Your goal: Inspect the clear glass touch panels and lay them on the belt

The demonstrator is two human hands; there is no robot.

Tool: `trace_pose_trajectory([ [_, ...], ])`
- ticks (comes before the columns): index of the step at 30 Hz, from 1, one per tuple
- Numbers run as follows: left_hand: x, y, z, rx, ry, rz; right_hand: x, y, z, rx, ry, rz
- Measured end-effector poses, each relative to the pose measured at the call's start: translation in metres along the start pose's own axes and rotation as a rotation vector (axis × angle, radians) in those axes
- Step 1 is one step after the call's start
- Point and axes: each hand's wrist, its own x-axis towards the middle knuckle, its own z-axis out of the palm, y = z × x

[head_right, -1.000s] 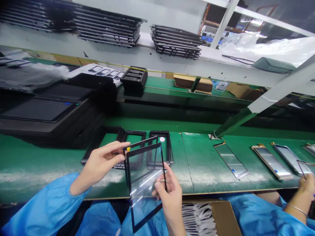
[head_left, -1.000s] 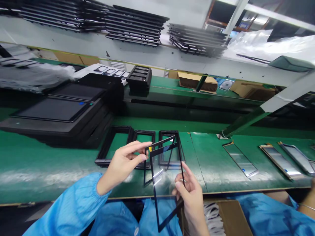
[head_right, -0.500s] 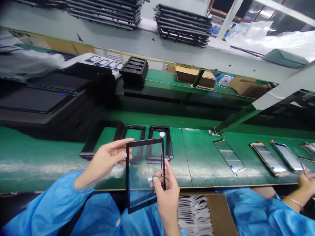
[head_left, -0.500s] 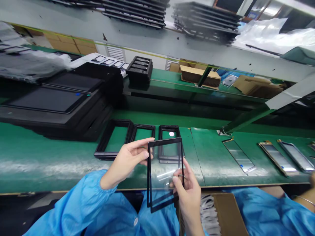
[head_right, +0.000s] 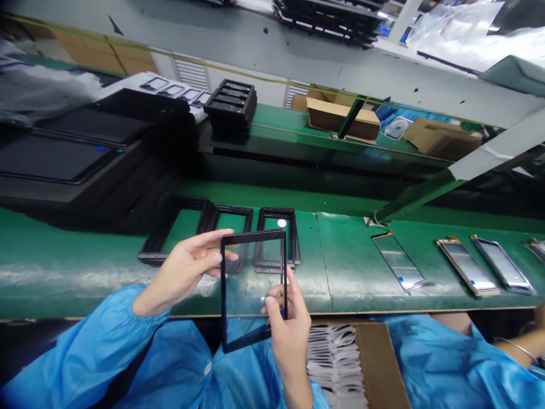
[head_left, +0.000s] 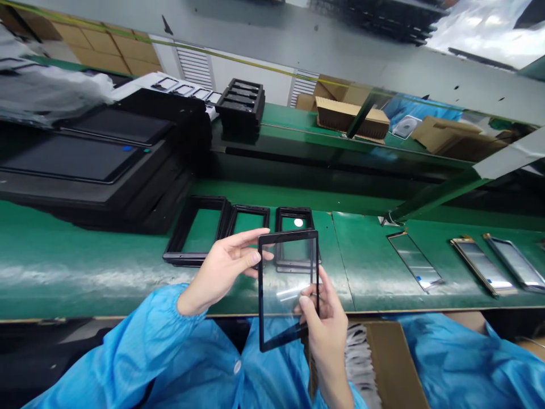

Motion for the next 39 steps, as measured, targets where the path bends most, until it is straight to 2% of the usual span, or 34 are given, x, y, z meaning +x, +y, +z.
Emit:
trace_pose_trajectory([
  [3,-0.001,0.003,0.002,0.034,0.044,0.005,0.000,0.004,-0.004,-0.113,0.004,-0.081],
  [6,-0.003,0.007,0.004,0.119,0.077,0.018,0.007,-0.003,-0.009,-0.345,0.093,-0.332],
  [8,-0.007,0.010,0.005,0.184,0.059,0.021,0.016,-0.016,-0.011,-0.357,0.111,-0.423],
  [9,-0.010,0.011,0.005,0.210,0.046,0.024,0.022,-0.024,-0.011,-0.297,0.080,-0.405],
  [12,-0.018,0.012,0.007,0.262,0.014,0.040,0.036,-0.046,-0.011,-0.085,-0.059,-0.228],
  [14,-0.023,0.012,0.008,0.279,0.023,0.046,0.040,-0.056,-0.009,-0.043,-0.080,-0.162],
  [21,-0.025,0.005,-0.001,0.313,-0.032,0.036,0.032,-0.062,0.001,-0.038,-0.004,-0.200],
  [25,-0.023,0.004,-0.002,0.348,-0.024,0.032,0.030,-0.065,0.001,-0.050,0.019,-0.210],
  [27,-0.023,0.006,-0.001,0.376,-0.031,0.063,0.030,-0.066,0.001,-0.052,0.029,-0.211],
  [29,-0.024,0.009,0.002,0.488,-0.056,0.165,0.030,-0.065,0.004,-0.053,0.015,-0.205],
  [31,-0.022,0.014,0.007,0.695,-0.106,0.296,0.029,-0.062,0.010,-0.058,-0.060,-0.182],
  [33,-0.019,0.019,0.013,0.874,-0.215,0.354,0.028,-0.058,0.016,-0.044,-0.199,-0.134],
  [36,-0.012,0.025,0.017,0.923,-0.414,0.216,0.031,-0.056,0.010,0.009,-0.414,-0.024],
  [37,-0.011,0.025,0.016,0.881,-0.440,0.146,0.033,-0.056,0.003,0.004,-0.469,0.017],
  [39,-0.010,0.021,0.011,0.717,-0.394,0.017,0.040,-0.054,-0.017,-0.057,-0.502,0.075],
])
